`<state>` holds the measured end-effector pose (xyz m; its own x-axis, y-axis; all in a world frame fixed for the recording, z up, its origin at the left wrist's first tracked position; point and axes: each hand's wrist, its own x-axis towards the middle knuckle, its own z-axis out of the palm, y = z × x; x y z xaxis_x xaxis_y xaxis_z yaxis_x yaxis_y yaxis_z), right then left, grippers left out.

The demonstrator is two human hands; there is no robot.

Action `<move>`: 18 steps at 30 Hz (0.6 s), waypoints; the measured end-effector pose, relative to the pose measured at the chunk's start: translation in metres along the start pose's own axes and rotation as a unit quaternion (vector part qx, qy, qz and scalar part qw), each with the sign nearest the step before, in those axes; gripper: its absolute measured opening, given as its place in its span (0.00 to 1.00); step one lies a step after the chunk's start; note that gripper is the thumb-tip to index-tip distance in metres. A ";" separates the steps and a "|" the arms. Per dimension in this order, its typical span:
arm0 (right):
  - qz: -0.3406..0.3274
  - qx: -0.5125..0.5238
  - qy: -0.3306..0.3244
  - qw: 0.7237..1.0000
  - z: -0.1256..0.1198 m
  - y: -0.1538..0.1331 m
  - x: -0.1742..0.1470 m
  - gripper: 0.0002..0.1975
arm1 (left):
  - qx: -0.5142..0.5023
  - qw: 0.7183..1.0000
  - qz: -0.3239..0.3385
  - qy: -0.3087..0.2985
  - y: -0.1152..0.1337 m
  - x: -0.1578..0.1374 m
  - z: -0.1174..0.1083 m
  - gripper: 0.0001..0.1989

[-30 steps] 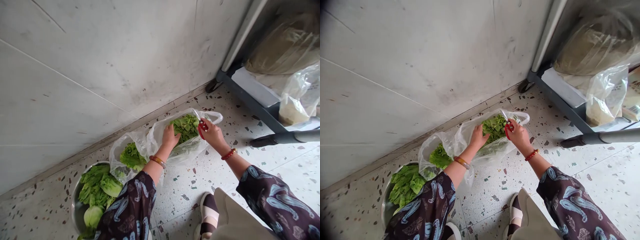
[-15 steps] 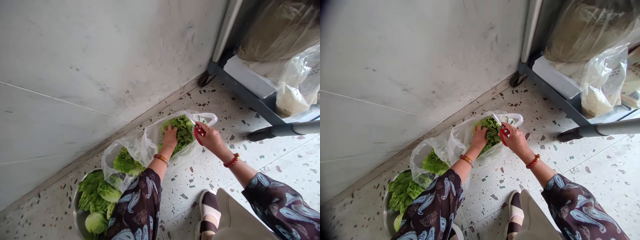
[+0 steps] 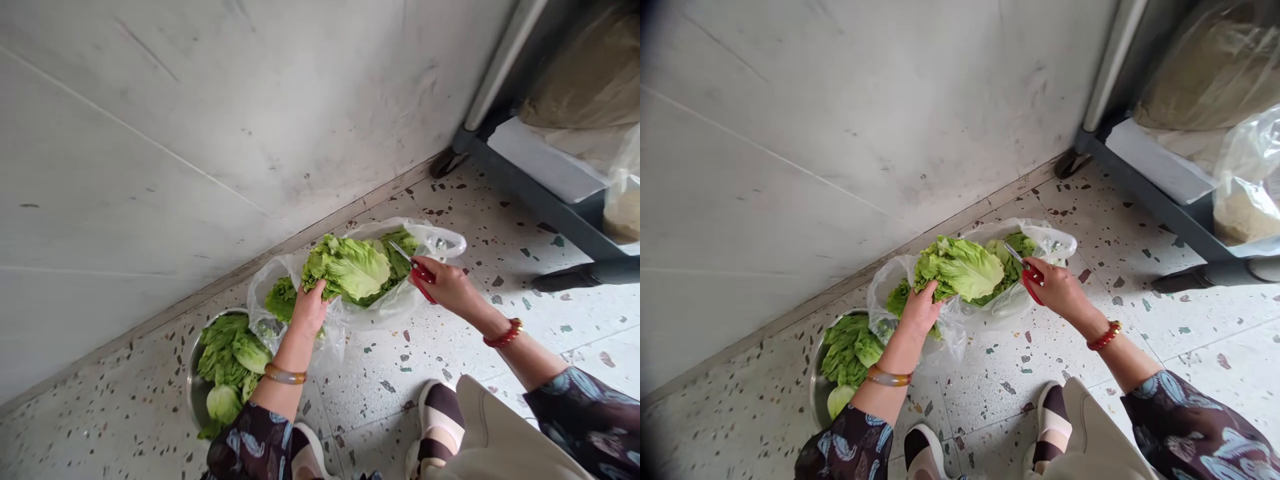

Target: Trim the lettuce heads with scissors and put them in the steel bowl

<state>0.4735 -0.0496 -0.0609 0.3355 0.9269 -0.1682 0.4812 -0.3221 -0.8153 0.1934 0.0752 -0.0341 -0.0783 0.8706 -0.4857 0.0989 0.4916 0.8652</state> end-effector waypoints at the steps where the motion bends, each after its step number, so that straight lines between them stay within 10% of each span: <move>1: 0.001 0.012 -0.016 1.000 0.001 -0.004 -0.002 0.23 | -0.037 0.999 -0.018 -0.003 0.003 -0.006 -0.008 0.15; 18: 0.028 0.405 -0.101 0.908 0.052 -0.110 -0.029 0.35 | -0.244 0.967 -0.063 -0.043 0.022 -0.063 -0.055 0.19</move>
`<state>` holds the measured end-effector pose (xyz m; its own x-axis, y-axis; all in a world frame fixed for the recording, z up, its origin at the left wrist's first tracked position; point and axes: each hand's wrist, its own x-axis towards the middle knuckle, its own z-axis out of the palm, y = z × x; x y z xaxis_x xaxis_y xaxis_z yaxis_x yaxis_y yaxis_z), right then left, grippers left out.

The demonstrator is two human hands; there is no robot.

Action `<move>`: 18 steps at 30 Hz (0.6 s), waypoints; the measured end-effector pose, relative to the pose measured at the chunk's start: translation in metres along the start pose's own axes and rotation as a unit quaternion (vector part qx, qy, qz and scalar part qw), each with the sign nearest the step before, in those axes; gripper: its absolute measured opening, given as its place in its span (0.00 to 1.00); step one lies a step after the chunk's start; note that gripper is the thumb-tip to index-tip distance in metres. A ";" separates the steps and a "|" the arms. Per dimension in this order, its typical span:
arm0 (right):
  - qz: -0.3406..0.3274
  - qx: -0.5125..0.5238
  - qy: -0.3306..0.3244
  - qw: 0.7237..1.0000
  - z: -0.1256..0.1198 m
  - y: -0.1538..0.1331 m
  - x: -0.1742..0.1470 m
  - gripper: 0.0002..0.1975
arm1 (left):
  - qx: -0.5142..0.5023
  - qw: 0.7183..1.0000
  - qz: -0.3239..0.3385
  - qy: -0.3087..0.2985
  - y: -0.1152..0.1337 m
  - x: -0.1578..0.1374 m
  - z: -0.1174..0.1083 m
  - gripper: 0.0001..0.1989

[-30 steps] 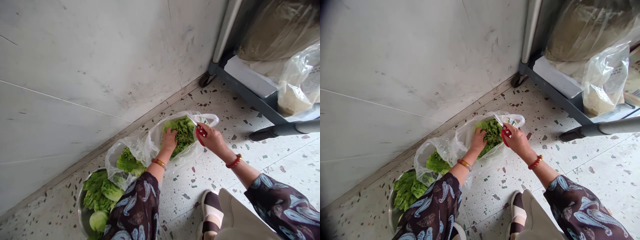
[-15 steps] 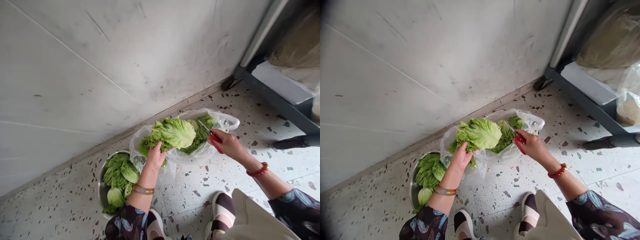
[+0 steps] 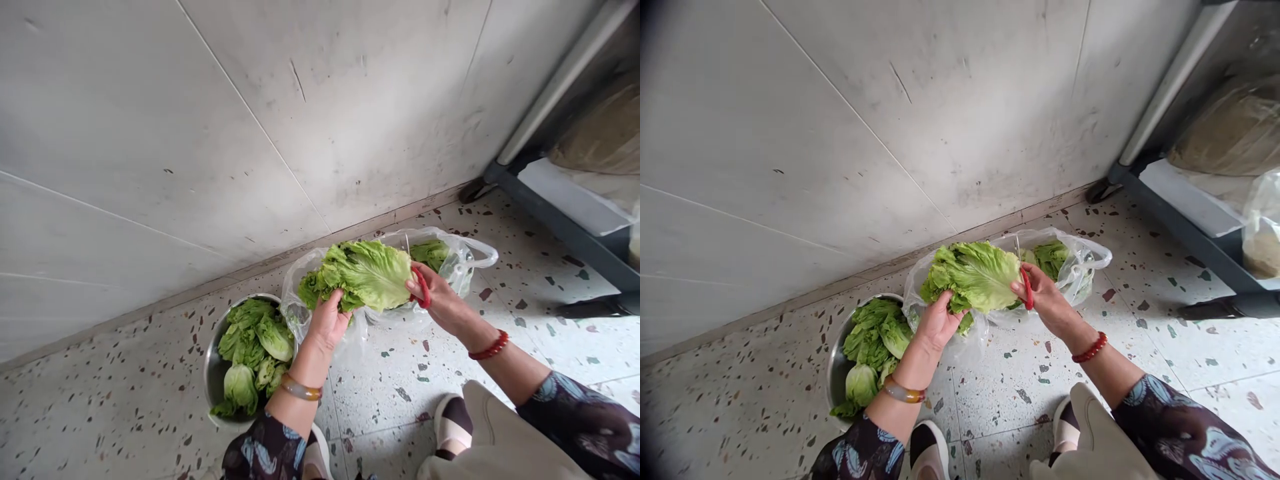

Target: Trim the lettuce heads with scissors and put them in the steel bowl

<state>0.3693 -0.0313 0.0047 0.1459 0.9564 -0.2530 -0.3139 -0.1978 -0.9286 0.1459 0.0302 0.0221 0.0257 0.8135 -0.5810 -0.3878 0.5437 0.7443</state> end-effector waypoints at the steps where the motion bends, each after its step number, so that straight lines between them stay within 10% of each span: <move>1: -0.007 0.008 0.007 1.000 0.006 0.002 0.000 0.34 | -0.003 1.000 -0.004 -0.007 -0.001 0.000 0.000 0.19; 8: -0.080 -0.074 0.092 0.990 0.019 0.008 0.000 0.27 | 0.011 0.998 -0.032 -0.054 -0.009 0.000 -0.007 0.16; 12: -0.205 -0.225 0.187 0.934 0.016 0.008 -0.004 0.23 | 0.035 0.995 -0.038 -0.082 -0.020 -0.015 -0.006 0.18; 18: -0.305 -0.316 0.048 0.897 0.040 0.021 -0.023 0.22 | -0.056 0.985 -0.063 -0.152 -0.027 -0.028 0.013 0.24</move>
<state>0.3220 -0.0490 0.0016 0.1988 0.9116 0.3599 0.4408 0.2448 -0.8636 0.1681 -0.0047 0.0228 0.3486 0.7748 -0.5274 -0.4623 0.6316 0.6224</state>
